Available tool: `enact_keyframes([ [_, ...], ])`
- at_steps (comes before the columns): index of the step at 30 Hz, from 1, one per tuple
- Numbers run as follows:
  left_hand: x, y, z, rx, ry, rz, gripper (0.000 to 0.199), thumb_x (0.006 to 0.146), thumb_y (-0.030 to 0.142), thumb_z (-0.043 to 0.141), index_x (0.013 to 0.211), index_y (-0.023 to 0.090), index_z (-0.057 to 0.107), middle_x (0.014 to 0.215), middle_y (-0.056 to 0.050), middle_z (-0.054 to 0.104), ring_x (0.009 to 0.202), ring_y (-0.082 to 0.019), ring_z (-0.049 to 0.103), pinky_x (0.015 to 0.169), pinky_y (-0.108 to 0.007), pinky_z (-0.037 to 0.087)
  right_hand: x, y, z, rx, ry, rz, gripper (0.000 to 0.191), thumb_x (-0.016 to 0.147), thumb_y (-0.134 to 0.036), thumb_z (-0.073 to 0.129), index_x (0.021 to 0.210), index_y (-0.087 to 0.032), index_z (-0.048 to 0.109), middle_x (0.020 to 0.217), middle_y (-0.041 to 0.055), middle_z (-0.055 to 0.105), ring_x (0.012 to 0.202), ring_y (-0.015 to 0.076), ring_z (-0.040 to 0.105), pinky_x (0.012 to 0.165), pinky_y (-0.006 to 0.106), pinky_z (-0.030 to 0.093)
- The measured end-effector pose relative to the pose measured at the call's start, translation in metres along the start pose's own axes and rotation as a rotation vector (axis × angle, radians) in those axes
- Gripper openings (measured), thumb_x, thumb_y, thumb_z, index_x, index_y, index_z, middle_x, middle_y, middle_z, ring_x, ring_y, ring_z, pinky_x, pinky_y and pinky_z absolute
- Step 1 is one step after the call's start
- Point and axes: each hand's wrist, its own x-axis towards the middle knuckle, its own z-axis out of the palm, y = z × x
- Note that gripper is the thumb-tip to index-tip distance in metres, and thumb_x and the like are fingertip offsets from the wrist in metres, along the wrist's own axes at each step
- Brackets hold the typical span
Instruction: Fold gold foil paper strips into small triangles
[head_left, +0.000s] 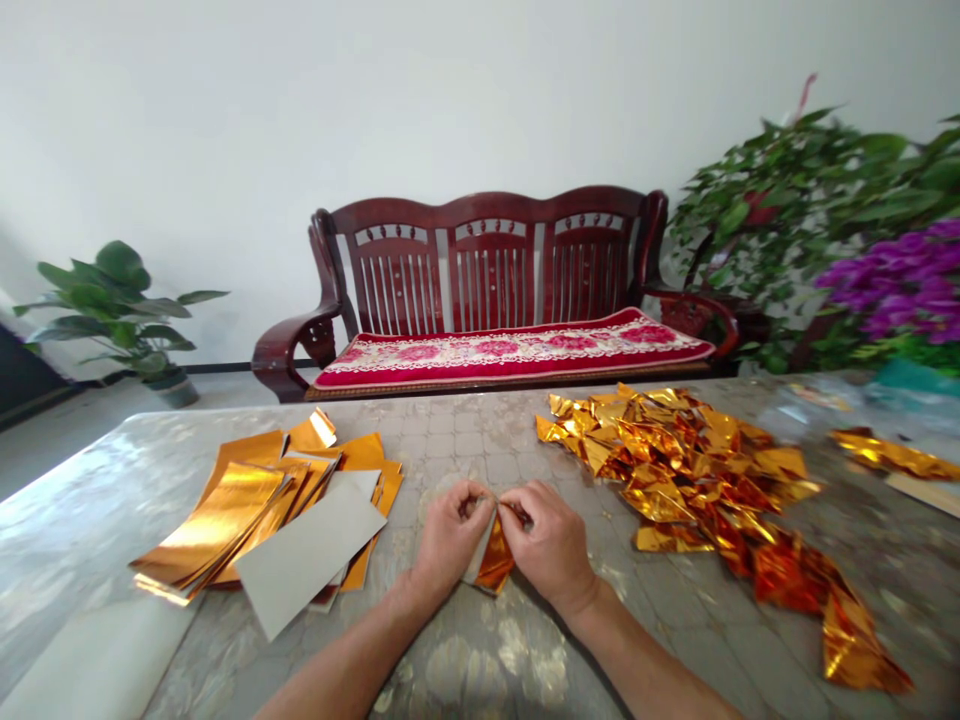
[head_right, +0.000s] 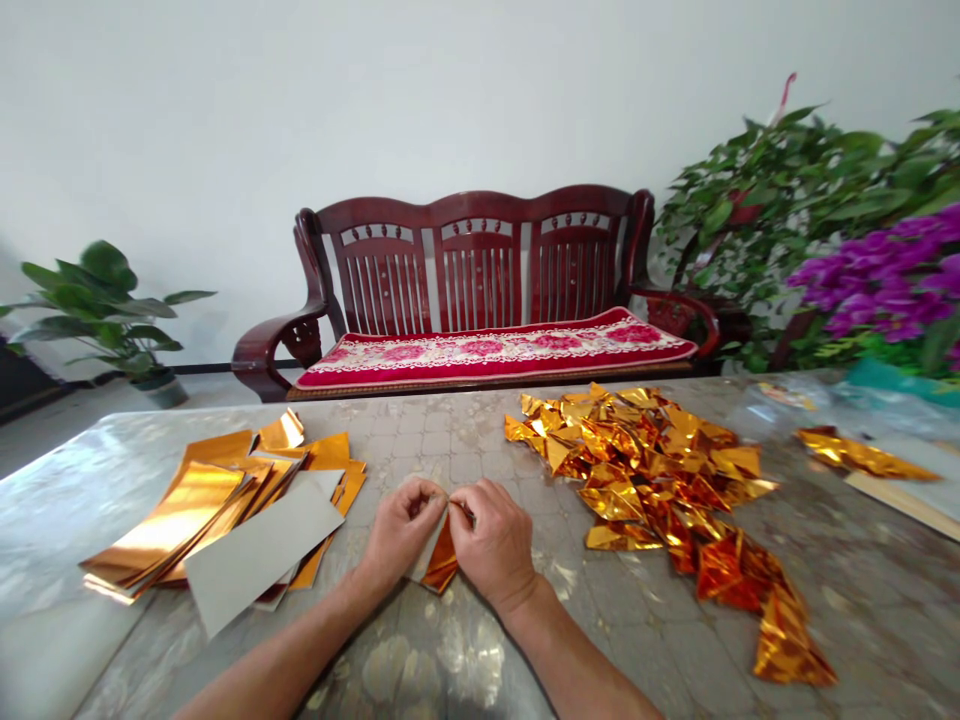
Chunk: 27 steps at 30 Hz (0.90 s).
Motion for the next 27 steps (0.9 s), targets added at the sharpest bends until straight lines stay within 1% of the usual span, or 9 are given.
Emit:
enact_keyframes([
  [3, 0.002, -0.004, -0.001, 0.070, -0.034, -0.035, 0.013, 0.080, 0.026, 0.057, 0.080, 0.018, 0.068, 0.063, 0.003, 0.061, 0.055, -0.011, 0.053, 0.054, -0.021, 0.040, 0.001, 0.004, 0.003, -0.010, -0.072, 0.073, 0.012, 0.085, -0.018, 0.056, 0.078, -0.023, 0.064, 0.077, 0.0014, 0.065, 0.077, 0.0166, 0.060, 0.070, 0.025, 0.040],
  [5, 0.002, -0.004, -0.004, 0.166, 0.001, -0.004, 0.013, 0.080, 0.023, 0.059, 0.087, 0.018, 0.068, 0.068, 0.002, 0.064, 0.058, -0.012, 0.055, 0.058, -0.023, 0.043, 0.002, 0.008, 0.004, -0.039, -0.113, 0.126, 0.011, 0.083, -0.017, 0.057, 0.078, -0.024, 0.064, 0.078, 0.0002, 0.066, 0.078, 0.0162, 0.061, 0.070, 0.025, 0.040],
  [7, 0.001, -0.002, -0.009, 0.261, 0.043, 0.118, 0.013, 0.080, 0.017, 0.059, 0.089, 0.018, 0.068, 0.078, 0.000, 0.067, 0.067, -0.013, 0.059, 0.067, -0.025, 0.046, 0.003, 0.011, 0.004, -0.086, -0.150, 0.173, 0.011, 0.082, -0.017, 0.058, 0.078, -0.025, 0.065, 0.079, -0.0008, 0.068, 0.078, 0.0161, 0.061, 0.068, 0.025, 0.038],
  [8, 0.000, 0.000, -0.011, 0.291, 0.032, 0.199, 0.014, 0.081, 0.014, 0.058, 0.088, 0.019, 0.068, 0.082, -0.001, 0.067, 0.075, -0.014, 0.061, 0.073, -0.026, 0.048, 0.004, 0.013, 0.004, -0.111, -0.169, 0.191, 0.011, 0.082, -0.018, 0.058, 0.077, -0.025, 0.065, 0.080, -0.0011, 0.069, 0.079, 0.0163, 0.061, 0.067, 0.025, 0.037],
  [10, -0.003, 0.002, -0.016, 0.346, -0.032, 0.323, 0.019, 0.083, 0.010, 0.056, 0.088, 0.021, 0.070, 0.090, -0.003, 0.068, 0.088, -0.016, 0.062, 0.081, -0.028, 0.048, 0.005, 0.015, 0.004, -0.156, -0.205, 0.218, 0.011, 0.082, -0.019, 0.058, 0.077, -0.026, 0.065, 0.081, -0.0014, 0.070, 0.080, 0.0167, 0.062, 0.066, 0.025, 0.035],
  [12, -0.005, 0.004, -0.018, 0.437, -0.118, 0.381, 0.021, 0.086, 0.012, 0.056, 0.092, 0.023, 0.073, 0.096, -0.003, 0.069, 0.093, -0.018, 0.061, 0.085, -0.029, 0.048, 0.006, 0.016, 0.004, -0.191, -0.242, 0.239, 0.010, 0.082, -0.020, 0.058, 0.078, -0.026, 0.066, 0.082, -0.0012, 0.071, 0.080, 0.0167, 0.062, 0.065, 0.025, 0.034],
  [15, -0.009, 0.006, -0.017, 0.609, -0.237, 0.391, 0.020, 0.091, 0.020, 0.055, 0.099, 0.027, 0.073, 0.101, -0.002, 0.068, 0.094, -0.019, 0.060, 0.084, -0.031, 0.049, 0.007, 0.017, 0.004, -0.238, -0.294, 0.264, 0.011, 0.083, -0.021, 0.058, 0.078, -0.026, 0.067, 0.083, -0.0007, 0.072, 0.082, 0.0165, 0.062, 0.065, 0.025, 0.033],
  [18, -0.010, 0.009, -0.014, 0.722, -0.311, 0.385, 0.022, 0.093, 0.022, 0.053, 0.108, 0.027, 0.069, 0.104, -0.002, 0.067, 0.095, -0.019, 0.059, 0.085, -0.031, 0.049, 0.010, 0.017, 0.004, -0.275, -0.321, 0.273, 0.013, 0.083, -0.022, 0.057, 0.079, -0.026, 0.068, 0.086, -0.0005, 0.072, 0.085, 0.0169, 0.062, 0.066, 0.026, 0.033],
  [27, -0.010, 0.013, -0.011, 0.870, -0.344, 0.343, 0.027, 0.092, 0.021, 0.051, 0.116, 0.028, 0.062, 0.110, -0.003, 0.063, 0.100, -0.021, 0.056, 0.084, -0.032, 0.049, 0.010, 0.015, -0.003, -0.260, -0.325, 0.366, 0.013, 0.084, -0.030, 0.059, 0.084, -0.029, 0.071, 0.086, -0.0009, 0.073, 0.086, 0.0178, 0.063, 0.065, 0.026, 0.033],
])
